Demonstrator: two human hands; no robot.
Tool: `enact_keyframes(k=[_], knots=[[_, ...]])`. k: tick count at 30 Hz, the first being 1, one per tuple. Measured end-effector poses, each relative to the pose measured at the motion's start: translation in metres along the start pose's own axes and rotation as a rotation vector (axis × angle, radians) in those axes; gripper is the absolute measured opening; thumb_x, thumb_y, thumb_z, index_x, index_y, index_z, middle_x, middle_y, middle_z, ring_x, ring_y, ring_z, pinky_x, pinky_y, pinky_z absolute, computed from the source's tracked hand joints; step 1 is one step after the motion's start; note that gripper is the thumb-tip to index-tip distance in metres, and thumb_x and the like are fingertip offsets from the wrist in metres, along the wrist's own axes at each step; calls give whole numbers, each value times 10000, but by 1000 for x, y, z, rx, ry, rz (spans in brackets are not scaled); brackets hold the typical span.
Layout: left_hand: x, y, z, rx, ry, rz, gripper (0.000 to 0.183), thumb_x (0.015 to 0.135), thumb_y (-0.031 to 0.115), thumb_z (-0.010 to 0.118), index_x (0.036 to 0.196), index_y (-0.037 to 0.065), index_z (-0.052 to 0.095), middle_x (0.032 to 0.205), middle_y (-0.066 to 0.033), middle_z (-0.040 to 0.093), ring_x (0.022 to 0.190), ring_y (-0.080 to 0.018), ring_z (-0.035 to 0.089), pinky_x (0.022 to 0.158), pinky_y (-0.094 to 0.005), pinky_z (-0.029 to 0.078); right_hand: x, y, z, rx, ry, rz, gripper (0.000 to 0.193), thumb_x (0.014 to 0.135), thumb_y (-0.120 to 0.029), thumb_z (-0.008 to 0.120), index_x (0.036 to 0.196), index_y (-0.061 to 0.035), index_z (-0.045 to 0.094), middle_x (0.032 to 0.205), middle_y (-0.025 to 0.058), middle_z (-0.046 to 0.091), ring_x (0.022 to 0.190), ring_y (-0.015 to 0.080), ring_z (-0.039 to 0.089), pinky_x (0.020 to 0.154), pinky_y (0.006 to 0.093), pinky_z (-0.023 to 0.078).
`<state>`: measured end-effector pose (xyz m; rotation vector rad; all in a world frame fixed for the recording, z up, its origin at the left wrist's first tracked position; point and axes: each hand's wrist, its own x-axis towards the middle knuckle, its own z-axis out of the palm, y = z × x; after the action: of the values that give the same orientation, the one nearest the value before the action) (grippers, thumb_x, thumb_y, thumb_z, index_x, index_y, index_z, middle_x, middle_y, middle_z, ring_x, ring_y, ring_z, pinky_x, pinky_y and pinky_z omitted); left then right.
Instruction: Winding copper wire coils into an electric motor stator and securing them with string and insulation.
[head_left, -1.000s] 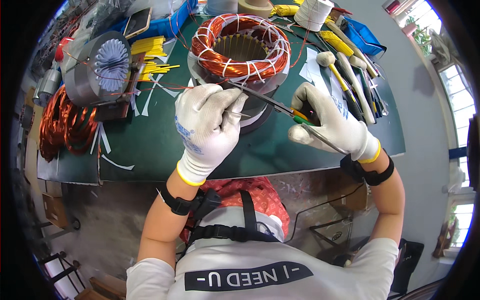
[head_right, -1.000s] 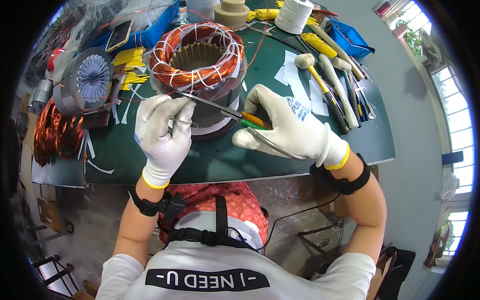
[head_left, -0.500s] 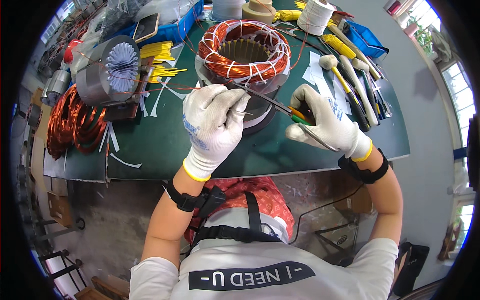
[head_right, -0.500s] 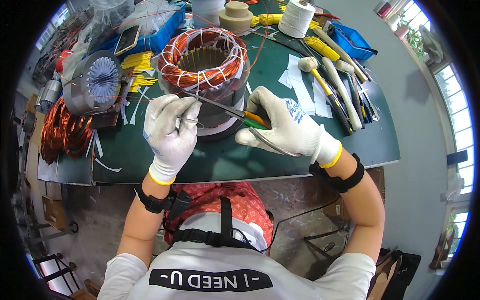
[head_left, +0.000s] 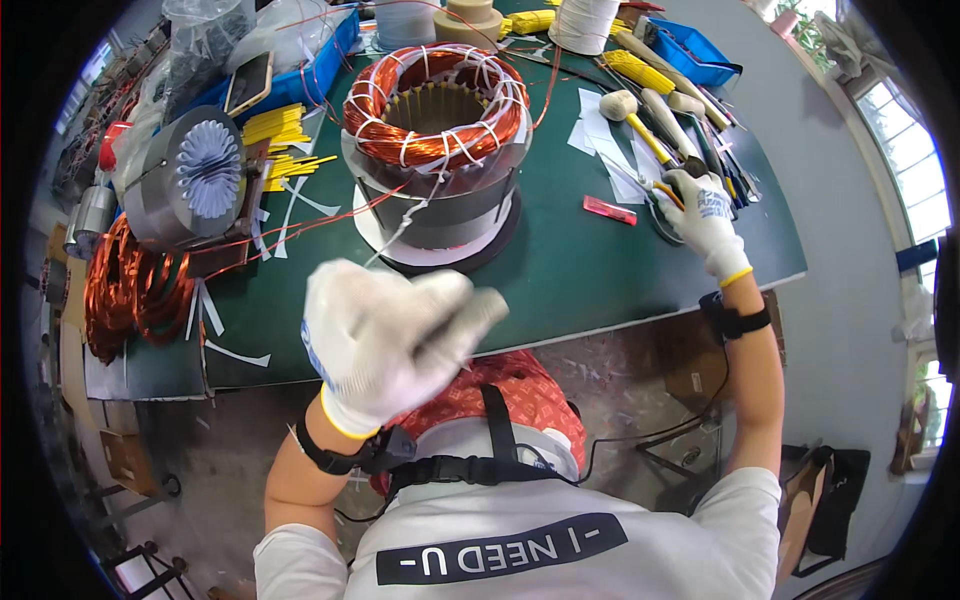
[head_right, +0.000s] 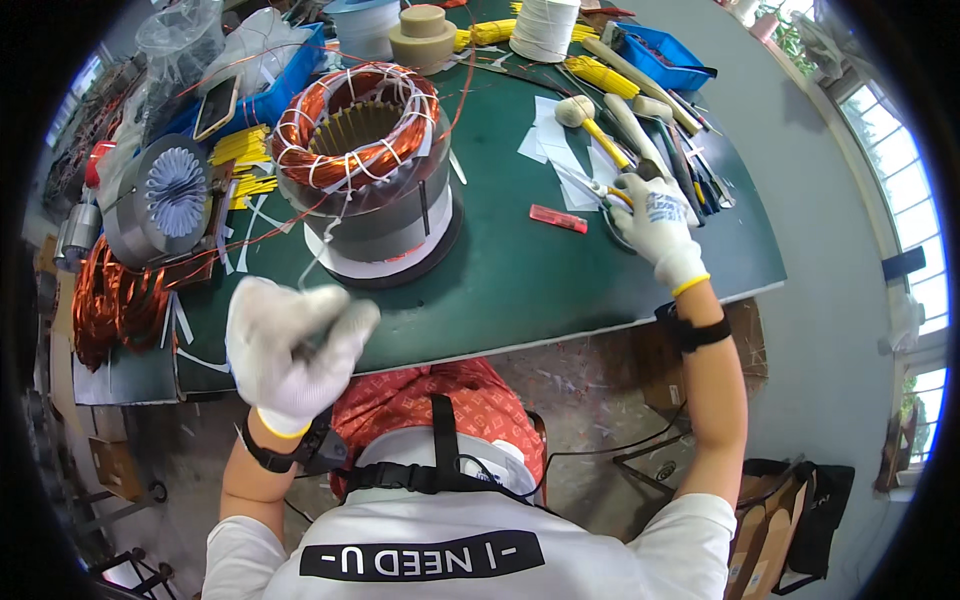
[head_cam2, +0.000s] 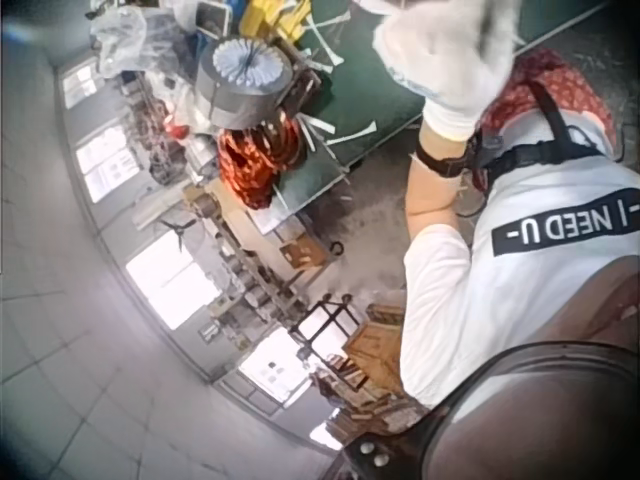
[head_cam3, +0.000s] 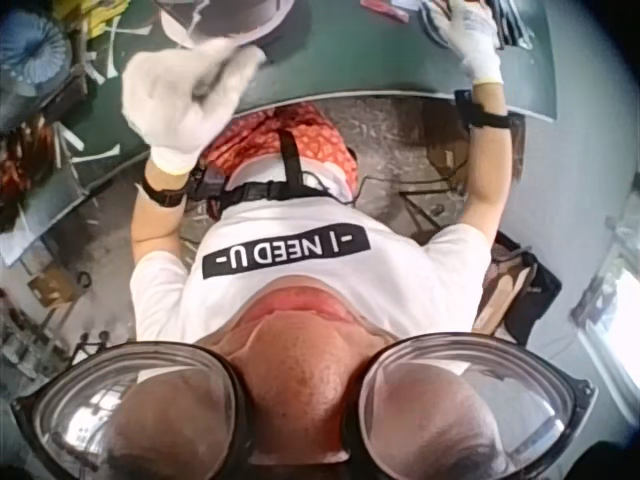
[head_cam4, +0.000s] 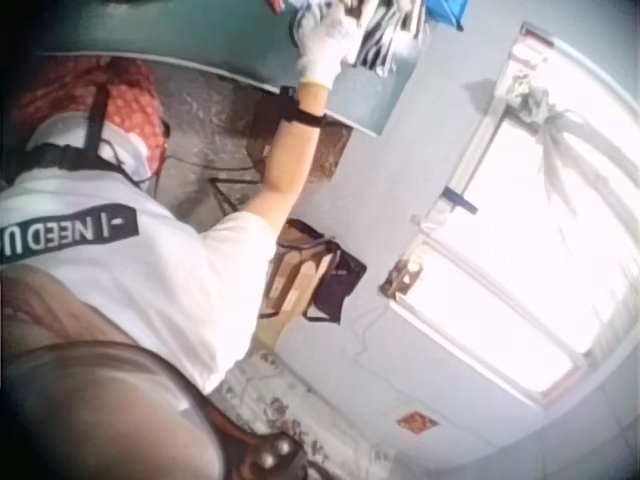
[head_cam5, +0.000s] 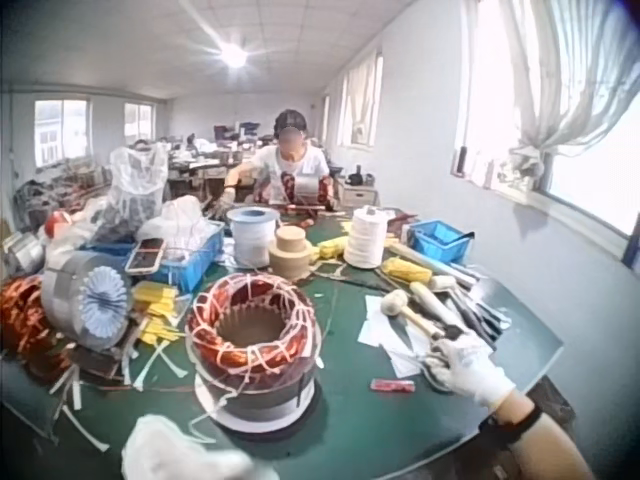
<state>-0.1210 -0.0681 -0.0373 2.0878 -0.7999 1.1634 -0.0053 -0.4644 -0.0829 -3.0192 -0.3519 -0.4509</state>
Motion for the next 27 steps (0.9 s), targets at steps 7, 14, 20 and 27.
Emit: enact_keyframes(k=[7, 14, 20, 27], knots=[[-8, -38, 31, 243, 99, -177, 339, 709, 282, 877, 953, 125, 701, 807, -31, 613, 733, -258, 616, 641, -388, 490, -2, -68, 31, 10, -190, -114, 349, 884, -301, 704, 1159, -87, 691, 1020, 216, 670, 989, 417, 624, 855, 494, 498], [-13, -43, 34, 96, 109, -208, 205, 761, 142, 819, 945, 122, 733, 781, -31, 640, 723, -247, 629, 647, -383, 492, -13, -116, 6, 570, 116, -140, 211, 900, -16, 613, 1106, -3, 570, 1020, 196, 657, 915, 384, 631, 805, 445, 499], [-21, -33, 28, 26, 54, -210, 148, 765, 112, 802, 886, 99, 720, 783, -47, 622, 720, -261, 617, 651, -383, 492, -15, -203, -33, 600, 327, -248, 313, 919, -116, 690, 1170, 20, 563, 1030, 163, 676, 922, 276, 680, 830, 365, 529], [-21, -28, 17, -111, 65, -296, 94, 781, 105, 776, 836, 74, 705, 782, -53, 637, 723, -248, 600, 651, -366, 487, 10, -235, -27, 494, 445, -307, 367, 787, -199, 865, 969, -26, 598, 851, 82, 714, 753, 194, 701, 701, 313, 533]])
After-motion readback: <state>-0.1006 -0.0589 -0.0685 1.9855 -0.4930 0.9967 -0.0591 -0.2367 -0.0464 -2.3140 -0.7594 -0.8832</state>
